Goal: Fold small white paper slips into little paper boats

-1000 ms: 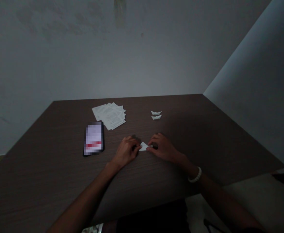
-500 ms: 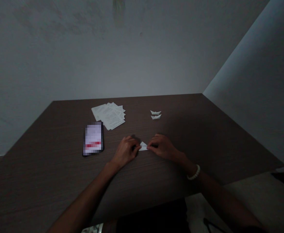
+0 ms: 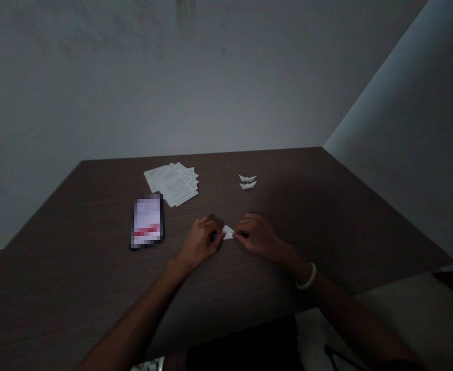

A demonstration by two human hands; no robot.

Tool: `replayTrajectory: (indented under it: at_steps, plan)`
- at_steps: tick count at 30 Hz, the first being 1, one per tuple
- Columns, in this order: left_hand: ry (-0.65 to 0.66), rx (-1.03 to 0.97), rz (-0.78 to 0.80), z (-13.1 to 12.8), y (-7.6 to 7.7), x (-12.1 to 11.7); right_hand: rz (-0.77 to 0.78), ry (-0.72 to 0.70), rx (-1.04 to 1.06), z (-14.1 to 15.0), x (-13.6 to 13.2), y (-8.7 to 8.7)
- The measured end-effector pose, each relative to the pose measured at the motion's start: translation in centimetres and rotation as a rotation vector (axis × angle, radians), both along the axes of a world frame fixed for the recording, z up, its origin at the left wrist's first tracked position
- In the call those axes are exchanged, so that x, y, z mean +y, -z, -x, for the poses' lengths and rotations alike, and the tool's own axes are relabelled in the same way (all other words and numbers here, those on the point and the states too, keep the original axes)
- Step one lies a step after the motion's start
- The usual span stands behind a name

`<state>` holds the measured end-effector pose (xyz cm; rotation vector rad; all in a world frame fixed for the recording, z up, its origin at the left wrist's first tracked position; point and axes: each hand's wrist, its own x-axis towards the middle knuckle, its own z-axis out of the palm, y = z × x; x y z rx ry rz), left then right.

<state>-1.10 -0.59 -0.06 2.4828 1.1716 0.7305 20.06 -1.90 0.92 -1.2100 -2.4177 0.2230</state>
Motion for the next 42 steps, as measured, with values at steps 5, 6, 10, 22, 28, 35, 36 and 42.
replayTrajectory:
  at_steps: [5, 6, 10, 22, 28, 35, 36, 42]
  plan:
    - [-0.025, -0.017, 0.013, -0.2, 0.3, 0.2, -0.029, 0.004, -0.036, 0.1, -0.1, -0.1]
    - [-0.024, -0.021, 0.016, -0.3, 0.4, 0.2, -0.037, 0.004, -0.042, 0.2, -0.2, -0.2]
    - [-0.028, -0.026, 0.017, -0.3, 0.6, 0.1, -0.136, 0.044, -0.061, 0.4, -1.2, -0.1]
    - [-0.033, -0.056, 0.034, -0.5, 0.6, 0.1, -0.196, -0.041, -0.259, 0.3, -3.7, -0.2]
    - [-0.029, -0.059, 0.026, -0.5, 0.6, 0.1, -0.165, -0.022, -0.272, 0.2, -4.0, -0.5]
    - [-0.028, -0.030, 0.022, -0.5, 0.4, 0.0, -0.127, 0.014, -0.274, -0.2, -4.3, -0.4]
    - [-0.026, -0.030, 0.023, -0.5, 0.4, 0.0, -0.123, 0.021, -0.275, -0.3, -4.3, -0.4]
    - [-0.035, -0.030, 0.038, -0.4, 0.4, 0.1, -0.083, 0.066, -0.271, -1.3, -4.4, -0.5]
